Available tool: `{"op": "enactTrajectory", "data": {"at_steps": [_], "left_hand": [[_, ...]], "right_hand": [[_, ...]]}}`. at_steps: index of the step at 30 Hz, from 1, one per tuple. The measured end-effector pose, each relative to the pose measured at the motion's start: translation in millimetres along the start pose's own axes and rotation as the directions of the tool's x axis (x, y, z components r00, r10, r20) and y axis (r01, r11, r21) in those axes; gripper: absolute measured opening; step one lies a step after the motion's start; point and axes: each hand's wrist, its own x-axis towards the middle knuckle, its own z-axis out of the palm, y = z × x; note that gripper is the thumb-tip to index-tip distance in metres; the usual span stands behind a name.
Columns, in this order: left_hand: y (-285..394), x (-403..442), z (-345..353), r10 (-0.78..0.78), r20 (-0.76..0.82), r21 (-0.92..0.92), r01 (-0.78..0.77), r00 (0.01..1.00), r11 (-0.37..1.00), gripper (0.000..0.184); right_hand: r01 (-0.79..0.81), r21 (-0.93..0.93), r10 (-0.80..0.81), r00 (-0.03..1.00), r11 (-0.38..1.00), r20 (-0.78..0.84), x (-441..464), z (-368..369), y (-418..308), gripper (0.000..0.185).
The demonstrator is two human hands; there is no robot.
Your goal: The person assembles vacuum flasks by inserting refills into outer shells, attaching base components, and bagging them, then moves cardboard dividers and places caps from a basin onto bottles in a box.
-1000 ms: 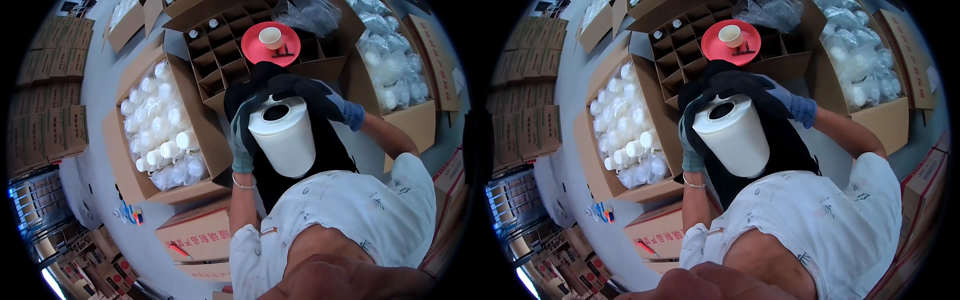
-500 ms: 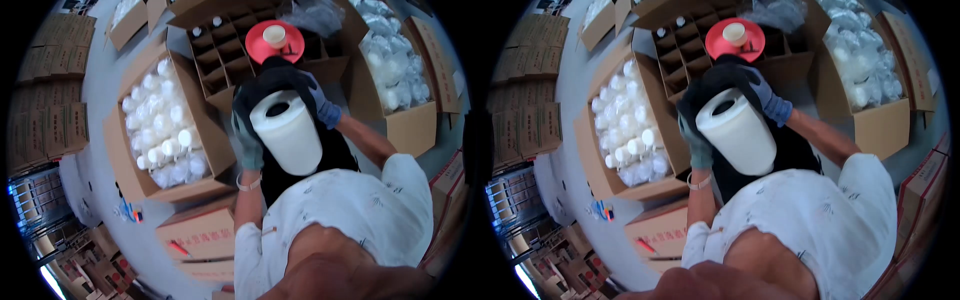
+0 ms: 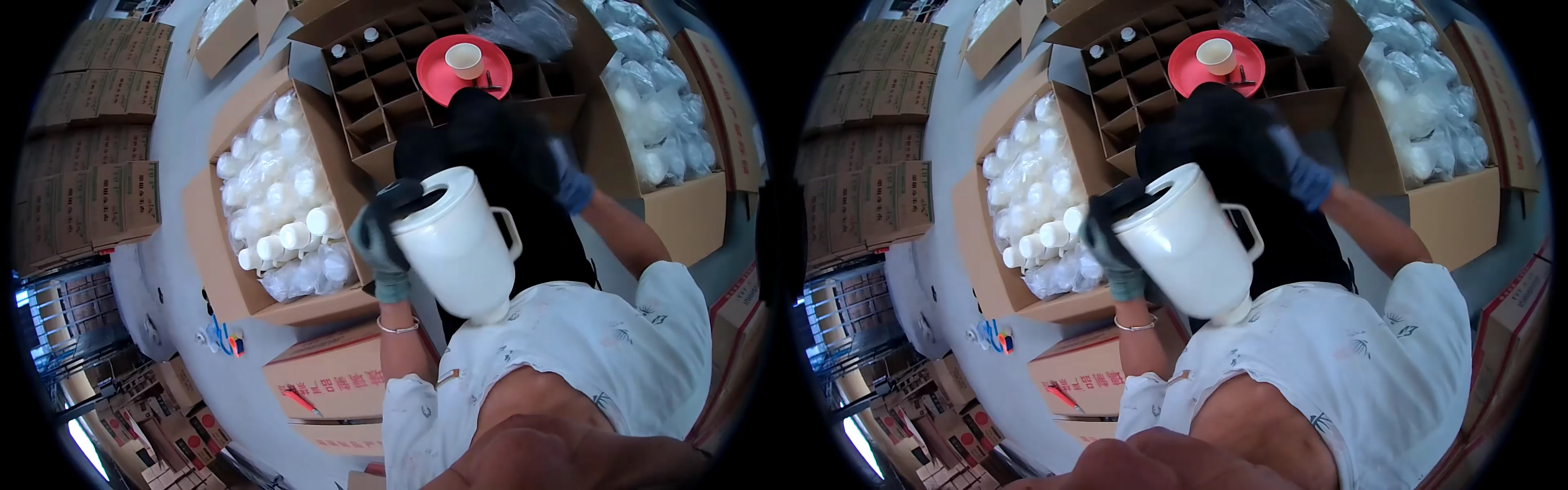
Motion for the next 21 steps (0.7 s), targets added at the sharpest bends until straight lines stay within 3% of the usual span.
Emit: {"op": "enactTrajectory", "data": {"at_steps": [1,2,3,4,5,6,7,9,10,11,13,14,15,16,17,18,19,20,21], "left_hand": [[6.1,-1.4,-8.5,-0.129,0.01,-0.228,0.127,0.992,0.965,0.034],[-13.6,0.8,-18.7,-0.045,0.082,-0.365,0.072,0.996,0.928,0.039],[-31.5,-5.1,-10.2,0.05,-0.099,-0.019,-0.052,0.994,0.998,0.041],[-23.9,-1.9,14.4,0.143,-0.275,0.351,-0.039,0.951,0.936,0.043],[-4.3,3.8,29.6,0.27,-0.061,0.321,-0.237,0.961,0.917,0.043],[8.2,15.0,37.8,0.33,0.132,0.125,-0.346,0.935,0.93,0.038],[18.7,14.5,41.0,0.269,0.141,0.206,-0.294,0.953,0.933,0.037],[33.0,25.9,45.1,0.203,0.135,0.369,-0.24,0.97,0.898,0.035],[22.0,27.9,42.6,0.253,0.134,0.357,-0.285,0.958,0.89,0.042],[11.1,28.6,39.1,0.356,0.202,0.402,-0.408,0.913,0.819,0.032],[20.4,21.7,50.2,0.379,0.332,0.667,-0.499,0.864,0.554,0.025],[18.0,17.7,56.8,0.287,0.325,0.541,-0.426,0.901,0.725,0.028],[0.4,15.0,51.6,0.21,0.3,0.373,-0.316,0.931,0.872,0.031],[-41.6,12.7,20.8,0.202,0.158,0.248,-0.237,0.967,0.939,0.034],[-41.5,16.9,17.5,0.148,0.071,0.141,-0.157,0.986,0.978,0.037],[-41.3,21.4,14.4,0.091,-0.017,0.016,-0.091,0.996,0.996,0.041],[-41.1,26.2,11.4,0.034,-0.104,-0.116,-0.046,0.994,0.992,0.045],[-39.7,29.5,13.5,0.013,-0.165,-0.099,-0.03,0.986,0.995,0.046],[-36.2,26.3,16.8,0.02,-0.177,-0.007,-0.021,0.984,1.0,0.046]], "right_hand": [[-0.106,0.032,0.109,0.99,0.994,-0.093,-9.0,-18.0,5.7,0.04],[-0.097,0.153,0.105,0.993,0.983,-0.044,-3.4,-16.2,9.9,0.039],[-0.093,0.268,0.096,0.995,0.959,0.003,5.3,-11.2,13.3,0.039],[-0.084,0.38,0.074,0.996,0.921,0.042,17.4,-3.2,16.4,0.038],[-0.064,0.479,0.03,0.996,0.876,0.078,35.9,2.7,16.9,0.038],[-0.059,0.566,-0.005,0.994,0.822,0.111,49.8,5.3,15.4,0.038],[-0.074,0.67,-0.019,0.991,0.739,0.13,49.4,16.5,21.0,0.037],[0.047,0.162,-0.027,0.992,0.986,-0.122,59.8,28.1,13.1,0.036],[0.022,-0.214,-0.054,0.988,0.977,-0.147,70.8,23.3,-1.9,0.037],[-0.031,-0.551,-0.08,0.981,0.834,-0.176,76.8,21.9,-12.3,0.038],[0.264,-0.645,-0.358,0.933,0.717,-0.017,79.8,-4.3,-5.3,0.038],[0.175,-0.36,-0.239,0.96,0.916,-0.143,66.4,-9.7,-7.8,0.039],[0.082,-0.027,-0.086,0.971,0.996,-0.223,52.2,1.0,-30.0,0.039],[0.121,-0.18,-0.153,0.972,0.976,-0.177,42.1,8.4,-43.3,0.041],[0.123,-0.225,-0.161,0.974,0.967,-0.158,29.3,-9.7,-21.1,0.04],[0.206,-0.145,-0.212,0.977,0.968,-0.026,15.5,21.3,-48.4,0.037],[0.094,-0.327,-0.082,0.995,0.94,0.049,13.6,31.5,-51.8,0.038],[0.188,-0.397,-0.143,0.98,0.898,0.141,10.4,40.2,-44.2,0.042],[0.364,-0.594,-0.2,0.924,0.717,0.325,9.7,42.4,-40.6,0.041]]}}
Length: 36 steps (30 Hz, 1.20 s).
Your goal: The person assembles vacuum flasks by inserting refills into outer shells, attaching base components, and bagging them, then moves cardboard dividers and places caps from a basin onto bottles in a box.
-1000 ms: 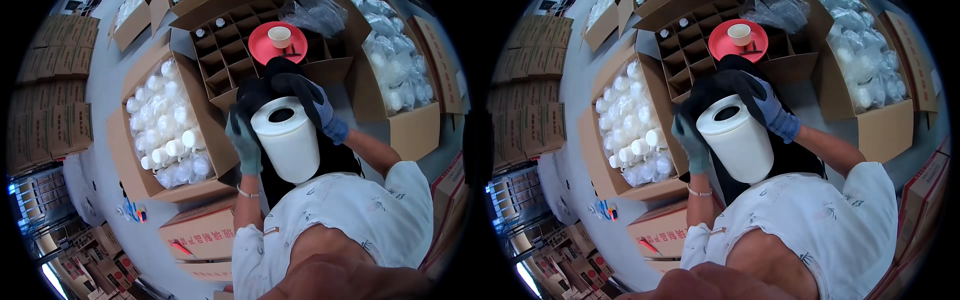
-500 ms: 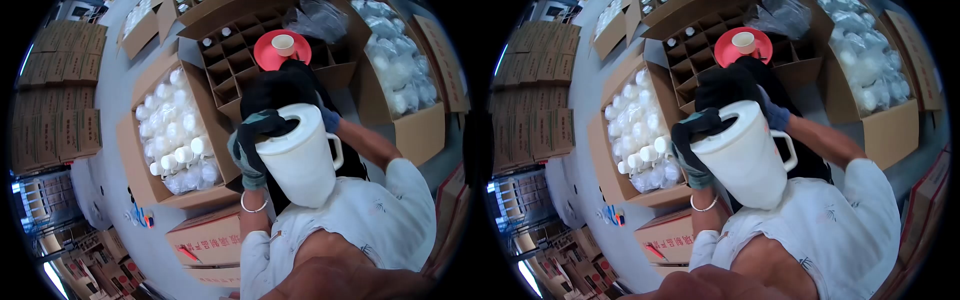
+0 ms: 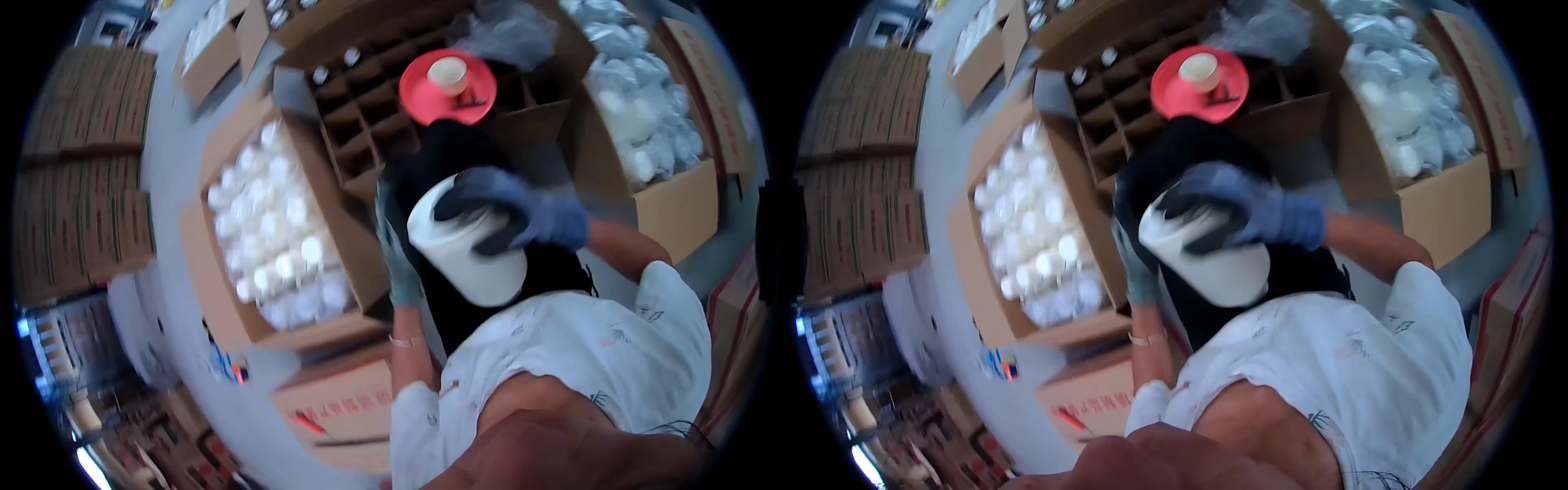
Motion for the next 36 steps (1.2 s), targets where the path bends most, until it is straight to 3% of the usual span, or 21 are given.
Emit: {"op": "enactTrajectory", "data": {"at_steps": [1,3,4,5,6,8,10,12,13,16,17,20,21,25,28,29,30,32,33,34,36], "left_hand": [[2.4,-5.7,3.5,0.035,0.023,0.112,-0.037,0.999,0.993,0.046],[4.9,-18.8,-0.5,0.082,0.088,0.272,-0.103,0.993,0.957,0.047],[3.4,-22.6,-4.5,0.087,0.115,0.308,-0.119,0.99,0.944,0.047],[3.1,-25.5,-11.4,0.082,0.132,0.341,-0.123,0.988,0.932,0.048],[0.2,-25.9,-14.4,0.072,0.145,0.362,-0.12,0.987,0.924,0.048],[-1.4,-24.8,-20.0,0.053,0.154,0.402,-0.112,0.987,0.909,0.049],[-4.7,-24.4,-26.9,0.047,0.172,0.42,-0.116,0.984,0.9,0.049],[-5.6,-23.5,-29.3,0.034,0.177,0.437,-0.109,0.984,0.893,0.05],[-6.5,-23.7,-31.9,0.026,0.176,0.445,-0.103,0.984,0.889,0.05],[-8.1,-26.3,-36.4,0.009,0.166,0.453,-0.084,0.986,0.887,0.052],[-8.6,-26.0,-39.2,0.01,0.171,0.46,-0.089,0.985,0.884,0.052],[-8.8,-25.5,-45.4,0.004,0.174,0.463,-0.086,0.985,0.882,0.053],[-7.6,-27.2,-48.3,-0.005,0.17,0.459,-0.075,0.985,0.886,0.054],[-0.1,-36.0,-54.7,-0.022,0.168,0.424,-0.052,0.986,0.904,0.055],[11.7,-44.1,-62.2,-0.048,0.134,0.298,0.006,0.99,0.954,0.057],[10.8,-41.7,-59.3,-0.044,0.119,0.249,0.013,0.992,0.969,0.057],[9.7,-39.3,-56.3,-0.041,0.104,0.198,0.019,0.994,0.98,0.06],[15.7,-26.3,-44.0,-0.143,0.332,0.326,0.029,0.933,0.945,0.066],[27.2,-3.8,-31.4,-0.096,0.438,0.341,-0.066,0.894,0.938,0.07],[36.1,22.2,-24.2,-0.064,0.543,0.349,-0.156,0.837,0.924,0.073],[30.4,43.9,-12.4,-0.172,0.352,0.27,0.076,0.92,0.96,0.075]], "right_hand": [[0.018,-0.16,-0.002,0.995,0.987,0.099,-2.6,2.7,3.1,0.035],[0.032,0.123,-0.048,0.991,0.992,0.125,-11.1,-22.0,32.6,0.028],[0.061,0.069,-0.065,0.996,0.996,0.055,-19.5,-36.3,55.6,0.025],[-0.062,-0.214,0.06,0.998,0.975,-0.016,-29.3,-51.5,64.0,0.023],[-0.16,-0.156,0.147,0.985,0.975,-0.094,-28.5,-61.4,57.4,0.027],[-0.057,0.05,0.056,0.998,0.997,0.019,-2.0,-34.4,30.6,0.034],[0.107,0.042,-0.109,0.993,0.993,0.055,7.7,-25.0,30.0,0.033],[0.056,0.044,-0.064,0.981,0.997,0.183,3.1,-42.3,52.7,0.036],[-0.118,-0.06,0.123,0.988,0.991,0.092,-2.3,-58.3,58.0,0.031],[0.133,0.059,-0.135,0.991,0.989,0.025,12.9,-17.2,31.9,0.027],[0.245,0.069,-0.252,0.961,0.967,0.113,18.1,-2.0,31.3,0.026],[-0.012,-0.18,0.035,0.992,0.984,0.125,-2.0,-57.7,75.8,0.03],[-0.363,-0.155,0.382,0.916,0.919,0.119,2.1,-71.4,55.2,0.032],[0.032,0.059,-0.047,0.964,0.998,0.26,26.2,-30.3,9.6,0.046],[-0.166,-0.187,0.2,0.963,0.968,0.182,10.0,-71.5,34.5,0.045],[-0.234,-0.108,0.239,0.971,0.966,0.031,8.7,-62.3,30.3,0.039],[-0.187,-0.025,0.189,0.969,0.982,0.159,16.7,-53.5,22.9,0.038],[-0.078,0.094,0.058,0.979,0.993,0.194,28.2,-20.1,8.4,0.04],[0.139,-0.188,-0.087,0.962,0.972,0.26,42.8,-23.4,5.0,0.042],[0.101,-0.141,-0.088,0.991,0.985,0.1,54.4,-27.3,15.6,0.038],[-0.241,0.023,0.242,0.97,0.97,-0.02,80.0,-26.0,38.3,0.036]]}}
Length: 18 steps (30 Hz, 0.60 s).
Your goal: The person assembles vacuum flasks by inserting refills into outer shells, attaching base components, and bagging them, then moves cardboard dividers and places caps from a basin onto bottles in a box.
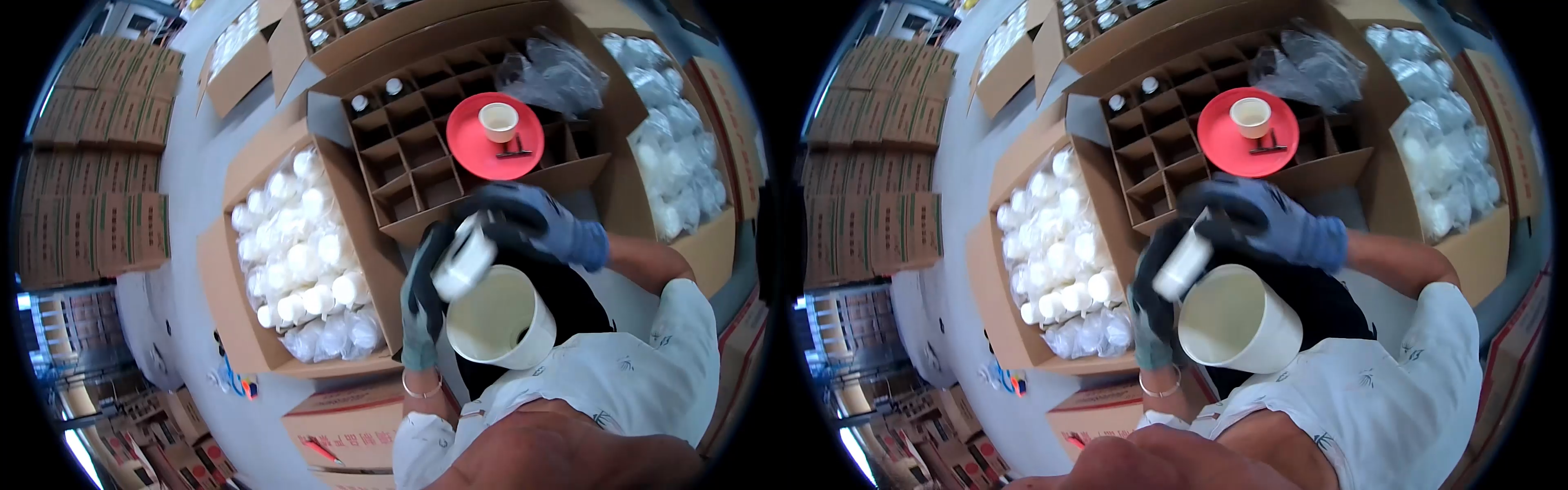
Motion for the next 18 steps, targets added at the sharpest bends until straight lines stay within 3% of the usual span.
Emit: {"op": "enactTrajectory", "data": {"at_steps": [1,2,4,5,6,7,8,9,10,11,12,13,14,15,17,18], "left_hand": [[-0.2,12.8,1.8,-0.075,-0.09,-0.105,0.065,0.993,0.992,0.079],[-8.9,30.1,-10.4,-0.139,-0.092,-0.165,0.123,0.986,0.979,0.077],[-32.3,65.8,-36.8,-0.263,-0.079,-0.287,0.23,0.962,0.93,0.072],[-48.7,86.7,-46.4,-0.271,-0.032,-0.495,0.22,0.962,0.84,0.07],[-64.7,104.7,-55.1,-0.262,0.017,-0.676,0.204,0.965,0.708,0.067],[-77.3,116.6,-60.1,-0.271,-0.018,-0.69,0.184,0.962,0.7,0.069],[-88.8,126.0,-62.6,-0.285,-0.047,-0.705,0.17,0.957,0.689,0.071],[-96.1,132.5,-63.1,-0.263,-0.093,-0.689,0.129,0.96,0.714,0.075],[-87.6,137.3,-55.3,-0.245,-0.197,-0.694,0.041,0.949,0.719,0.066],[-103.0,138.8,-54.3,-0.302,-0.307,-0.53,0.101,0.903,0.842,0.06],[-114.1,141.1,-54.9,-0.222,-0.412,-0.234,0.133,0.884,0.963,0.053],[-125.1,143.2,-55.5,-0.139,-0.509,0.078,0.206,0.849,0.975,0.048],[-149.3,143.7,-60.8,0.008,-0.514,0.226,0.127,0.858,0.966,0.054],[-179.6,149.4,-68.2,-0.055,-0.59,0.065,0.115,0.805,0.991,0.055],[-197.2,163.6,-70.8,-0.297,-0.655,-0.369,0.049,0.694,0.928,0.053],[-206.6,168.4,-72.3,-0.4,-0.576,-0.481,0.101,0.713,0.871,0.052]], "right_hand": [[0.089,-0.132,-0.104,0.989,0.987,-0.11,17.9,8.4,21.3,0.037],[0.263,-0.407,-0.328,0.939,0.875,-0.098,39.2,9.2,52.7,0.042],[0.397,-0.652,-0.477,0.877,0.646,0.062,92.2,-0.2,75.6,0.053],[0.219,-0.483,-0.288,0.955,0.848,-0.073,112.0,6.9,77.4,0.059],[0.016,-0.27,-0.06,0.986,0.963,-0.157,132.1,12.5,75.4,0.066],[0.249,-0.642,-0.36,0.932,0.726,-0.047,143.6,13.2,72.3,0.07],[0.317,-0.782,-0.342,0.929,0.537,0.142,148.6,20.5,97.2,0.069],[0.372,-0.674,-0.36,0.918,0.638,0.166,156.7,30.8,117.2,0.064],[0.41,-0.552,-0.375,0.909,0.726,0.182,161.1,39.6,135.4,0.06],[0.071,-0.375,-0.055,0.997,0.924,0.054,159.7,47.6,152.9,0.045],[-0.189,-0.118,0.2,0.976,0.975,0.082,165.9,54.8,175.9,0.042],[-0.442,0.129,0.419,0.892,0.888,0.172,179.2,57.0,191.9,0.041],[-0.567,0.224,0.508,0.817,0.792,0.273,188.7,50.9,208.5,0.041],[-0.686,0.289,0.585,0.724,0.668,0.367,201.1,43.4,215.8,0.043],[-0.742,0.181,0.594,0.637,0.646,0.492,232.1,8.4,192.5,0.046],[-0.413,-0.003,0.404,0.888,0.911,0.22,253.3,3.9,243.2,0.039]]}}
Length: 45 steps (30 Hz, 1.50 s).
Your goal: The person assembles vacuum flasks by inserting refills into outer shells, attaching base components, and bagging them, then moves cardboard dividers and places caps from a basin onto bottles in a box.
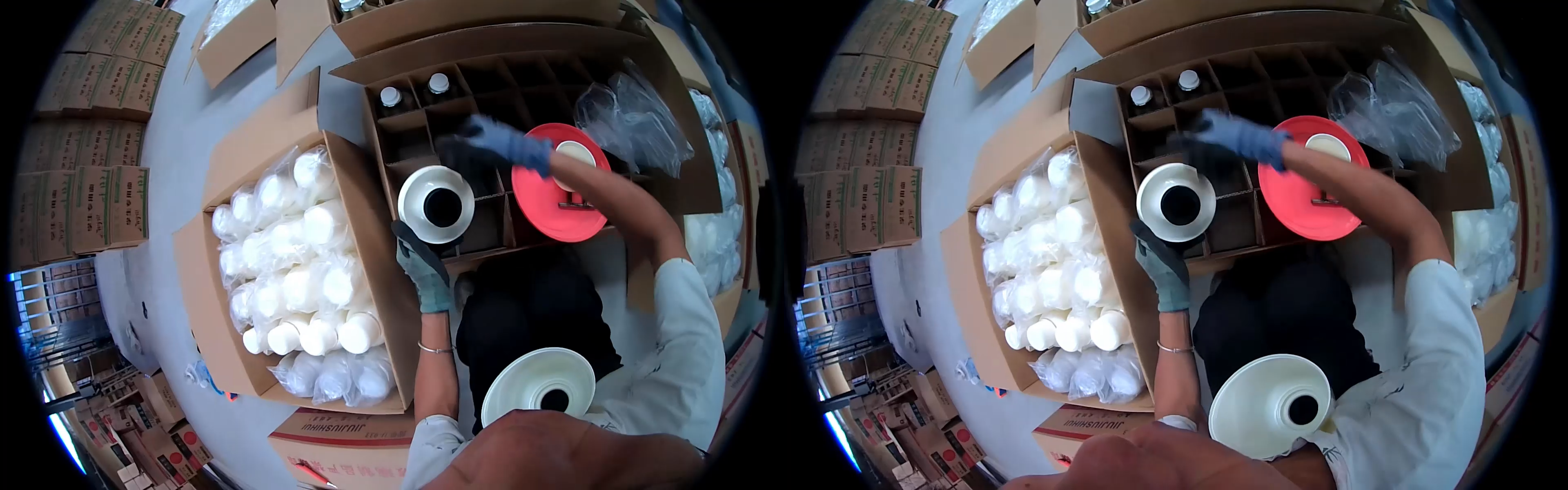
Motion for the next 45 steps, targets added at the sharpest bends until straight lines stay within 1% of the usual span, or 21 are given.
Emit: {"op": "enactTrajectory", "data": {"at_steps": [1,3,5,8,13,18,20,22,24,27,29,30,33,35,36,37,39,42,43,44,45], "left_hand": [[-9.0,9.8,-2.8,-0.121,0.045,-0.047,0.123,0.992,0.991,0.051],[-23.6,23.5,-3.5,-0.314,0.093,-0.043,0.319,0.945,0.947,0.041],[-59.7,31.4,-19.3,0.185,0.263,0.555,-0.305,0.947,0.774,0.037],[-9.1,-1.5,1.5,0.169,0.168,0.573,-0.235,0.971,0.785,0.04],[24.0,-30.6,-0.9,0.361,0.127,0.62,-0.358,0.924,0.698,0.047],[46.1,-41.8,18.8,0.306,0.221,0.3,-0.363,0.926,0.882,0.049],[53.4,-47.9,35.5,0.265,0.268,0.19,-0.32,0.926,0.928,0.051],[52.0,-52.4,43.6,0.261,0.306,0.112,-0.307,0.916,0.945,0.052],[59.8,-69.9,45.2,0.298,0.413,0.103,-0.369,0.861,0.924,0.061],[81.6,-116.3,44.9,0.425,0.536,-0.067,-0.466,0.729,0.882,0.072],[106.2,-147.0,45.0,0.506,0.58,-0.02,-0.609,0.639,0.793,0.077],[119.3,-161.1,46.6,0.536,0.604,-0.001,-0.671,0.59,0.741,0.079],[99.5,-158.9,-13.9,0.341,0.556,0.092,-0.464,0.758,0.881,0.084],[142.8,-202.1,-1.9,0.262,0.568,-0.1,-0.25,0.78,0.963,0.078],[151.4,-209.0,-2.7,0.315,0.596,-0.048,-0.358,0.739,0.932,0.079],[160.2,-213.1,-1.6,0.38,0.628,-0.003,-0.486,0.679,0.874,0.081],[175.6,-220.6,3.5,0.513,0.682,0.051,-0.733,0.522,0.678,0.084],[189.5,-235.2,11.8,0.593,0.724,0.063,-0.89,0.351,0.451,0.091],[201.7,-251.8,22.0,0.557,0.739,0.093,-0.877,0.378,0.472,0.095],[199.0,-253.4,13.8,0.509,0.731,0.085,-0.801,0.454,0.592,0.094],[198.7,-259.1,12.1,0.481,0.724,0.073,-0.748,0.494,0.659,0.094]], "right_hand": [[0.129,-0.429,-0.276,0.913,0.894,-0.3,37.6,-13.1,35.9,0.035],[-0.128,-0.552,-0.09,0.932,0.824,-0.35,105.3,-50.8,49.7,0.045],[-0.16,-0.812,-0.258,0.898,0.561,-0.355,151.1,-56.6,80.7,0.045],[-0.206,-0.882,-0.339,0.867,0.424,-0.366,191.2,-43.1,137.0,0.046],[-0.151,-0.755,-0.239,0.893,0.638,-0.381,177.0,-49.2,121.5,0.052],[0.04,-0.903,-0.646,0.713,0.428,-0.274,38.9,-68.9,5.4,0.055],[0.302,-0.705,-0.627,0.735,0.642,-0.256,-28.6,-85.4,-35.5,0.052],[0.46,-0.083,-0.437,0.751,0.884,-0.495,-89.5,-68.5,-53.0,0.042],[0.398,0.458,-0.158,0.864,0.795,-0.477,-144.1,-54.9,-49.3,0.023],[0.488,0.412,-0.245,0.821,0.769,-0.515,-196.6,-23.1,-7.6,0.013],[0.358,0.834,0.028,0.913,0.419,-0.406,-237.4,1.6,-21.0,0.022],[0.374,0.817,0.148,0.867,0.439,-0.476,-250.1,19.7,-40.1,0.025],[0.565,0.411,-0.379,0.808,0.715,-0.451,-282.2,34.8,-40.3,0.019],[0.548,-0.208,-0.586,0.745,0.81,-0.318,-301.8,43.0,-56.7,0.029],[0.671,0.017,-0.611,0.685,0.741,-0.397,-298.6,62.6,-40.4,0.04],[0.507,0.554,-0.431,0.86,0.66,-0.274,-310.3,67.2,-27.3,0.047],[0.715,0.31,-0.63,0.699,0.626,-0.34,-321.9,79.4,-56.2,0.035],[0.376,0.657,-0.365,0.917,0.653,-0.163,-333.2,80.4,-53.9,0.024],[0.234,0.554,-0.25,0.967,0.799,-0.048,-370.9,65.2,-93.6,0.024],[0.451,0.107,-0.412,0.872,0.886,-0.264,-328.3,90.7,-43.4,0.018],[0.39,0.15,-0.343,0.901,0.909,-0.265,-329.2,95.2,-45.0,0.019]]}}
